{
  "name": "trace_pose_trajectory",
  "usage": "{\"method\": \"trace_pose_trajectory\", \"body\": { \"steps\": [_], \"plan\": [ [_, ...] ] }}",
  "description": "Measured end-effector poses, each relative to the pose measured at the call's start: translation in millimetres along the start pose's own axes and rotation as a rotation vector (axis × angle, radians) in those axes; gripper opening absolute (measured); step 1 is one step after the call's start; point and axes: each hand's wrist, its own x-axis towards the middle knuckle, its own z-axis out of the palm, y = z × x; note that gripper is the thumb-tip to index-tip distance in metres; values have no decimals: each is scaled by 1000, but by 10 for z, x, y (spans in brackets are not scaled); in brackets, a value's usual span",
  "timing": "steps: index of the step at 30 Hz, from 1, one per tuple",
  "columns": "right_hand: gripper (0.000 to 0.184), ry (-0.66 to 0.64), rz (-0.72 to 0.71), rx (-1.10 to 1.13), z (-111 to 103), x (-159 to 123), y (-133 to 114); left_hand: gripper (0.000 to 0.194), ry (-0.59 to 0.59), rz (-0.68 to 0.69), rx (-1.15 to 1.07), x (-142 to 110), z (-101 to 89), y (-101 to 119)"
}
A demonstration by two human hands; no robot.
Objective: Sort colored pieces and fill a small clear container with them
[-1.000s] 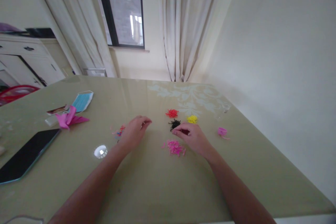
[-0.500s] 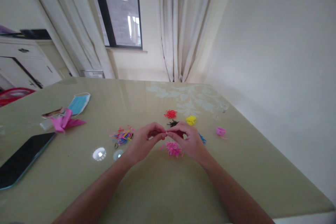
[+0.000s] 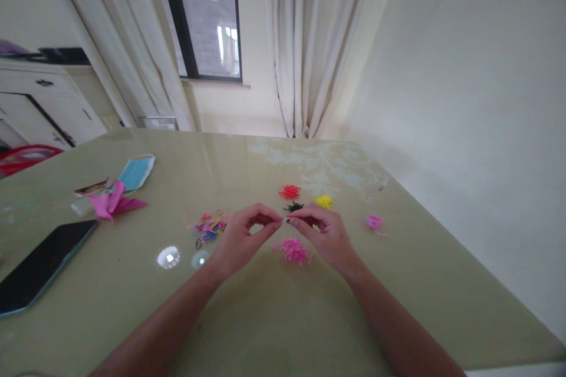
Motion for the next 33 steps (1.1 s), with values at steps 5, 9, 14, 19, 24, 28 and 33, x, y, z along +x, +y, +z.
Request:
{"method": "trace_pose_trajectory", "body": {
  "steps": [5, 9, 14, 19, 24, 28, 33],
  "plan": [
    [22, 8, -26, -23, 20, -18, -10, 16, 2, 8, -14, -8, -4, 10],
    [18, 5, -39, -11, 15, -22, -20, 16, 1, 7, -12, -6, -5, 5],
    [23, -21, -16, -13, 4, -31, -40, 16, 29, 9, -34, 1, 4, 18],
    [31, -55, 4, -14, 22, -39, -67, 20, 22, -5, -73, -13, 23, 40],
    [28, -82, 24, -64, -6, -14, -51, 25, 40, -47, 97, 49, -85, -26],
    [19, -212, 18, -222, -93, 31, 51, 25, 98, -114, 771, 89, -281, -159],
    [15, -357, 42, -333, -155, 49, 142, 34, -87, -381, 1414, 41, -405, -249]
  ]
}}
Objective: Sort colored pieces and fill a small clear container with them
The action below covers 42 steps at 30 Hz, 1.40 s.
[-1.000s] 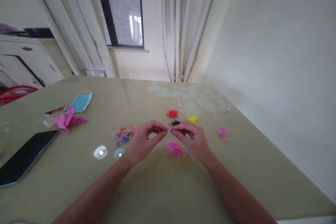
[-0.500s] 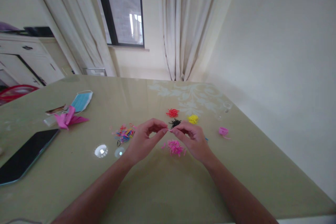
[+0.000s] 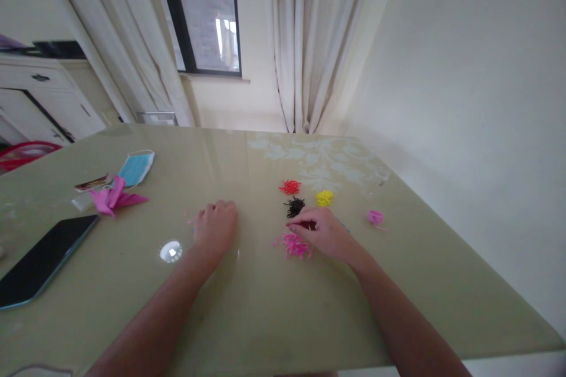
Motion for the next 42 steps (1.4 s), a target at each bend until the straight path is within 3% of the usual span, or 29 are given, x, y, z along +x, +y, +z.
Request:
{"method": "trace_pose_trajectory", "body": {
  "steps": [6, 17, 31, 33, 35, 39, 42],
  "plan": [
    [16, -133, 3, -55, 10, -16, 22, 36, -24, 40, 50, 25, -53, -14],
    [19, 34, 4, -57, 24, 4, 23, 31, 51, 36, -53, 62, -86, -19],
    [17, 115, -14, -39, 72, 1, -28, 35, 160, -17, -201, 56, -114, -59],
    [16, 148, -23, -20, 76, 7, -37, 32, 192, -2, -353, 81, -95, -54],
    [16, 192, -36, 9, 84, 16, -50, 25, 185, 68, -641, 104, -76, -18],
    [15, 269, -53, 78, 114, 22, -92, 26, 9, 209, -1314, 72, -85, 154],
    [24, 275, -77, 122, 141, 7, -138, 32, -94, 223, -1531, -23, -143, 288]
  ]
}}
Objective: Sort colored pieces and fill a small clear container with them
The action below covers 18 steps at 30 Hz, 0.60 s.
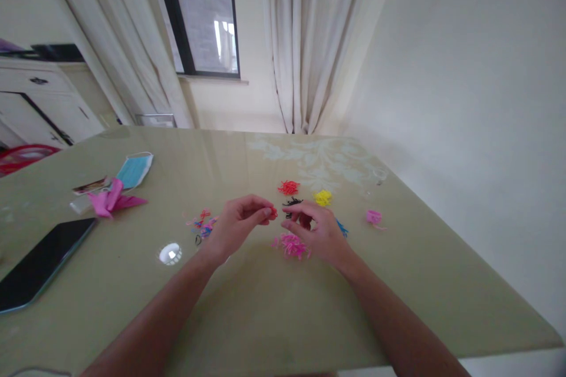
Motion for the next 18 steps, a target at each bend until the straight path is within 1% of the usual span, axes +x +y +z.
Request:
{"method": "trace_pose_trajectory", "body": {
  "steps": [1, 5, 9, 11, 13, 18],
  "plan": [
    [25, 2, -12, 8, 8, -8, -15, 33, -14, -11, -30, -24, 36, 24],
    [19, 32, -70, 15, 28, -37, -57, 31, -54, -37, -68, -90, 115, 71],
    [26, 34, -120, 8, 33, -51, -70, 32, -72, -55, -86, -109, 160, 58],
    [24, 42, -146, -3, 34, -54, -70, 33, -76, -60, -96, -115, 179, 58],
    [20, 63, -192, -31, 35, -58, -65, 34, -68, -69, -104, -119, 192, 69],
    [25, 95, -349, -173, 59, -77, -46, 34, -6, -79, -92, -119, 201, 102]
  ]
}}
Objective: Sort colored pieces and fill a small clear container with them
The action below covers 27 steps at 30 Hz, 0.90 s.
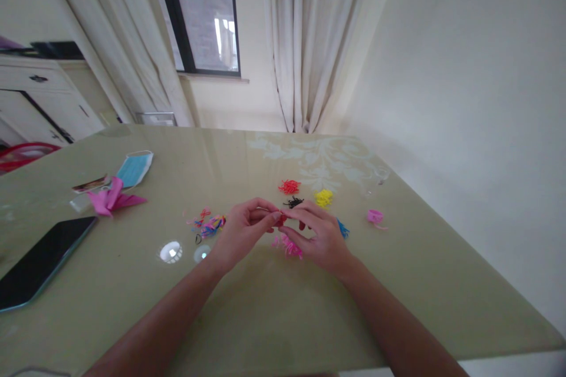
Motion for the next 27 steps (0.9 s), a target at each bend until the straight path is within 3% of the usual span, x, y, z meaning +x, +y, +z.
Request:
{"method": "trace_pose_trajectory", "body": {
  "steps": [6, 16, 27],
  "plan": [
    [20, 42, -38, -123, 27, -31, 0, 33, -5, 7, -20, 9, 5, -21],
    [23, 34, -23, -71, 19, -15, 14, 24, -43, 140, -72, 23, 9, -74],
    [13, 119, 102, 14, 3, -2, -32, 26, -7, 96, 39, 18, -11, -31]
  ]
}}
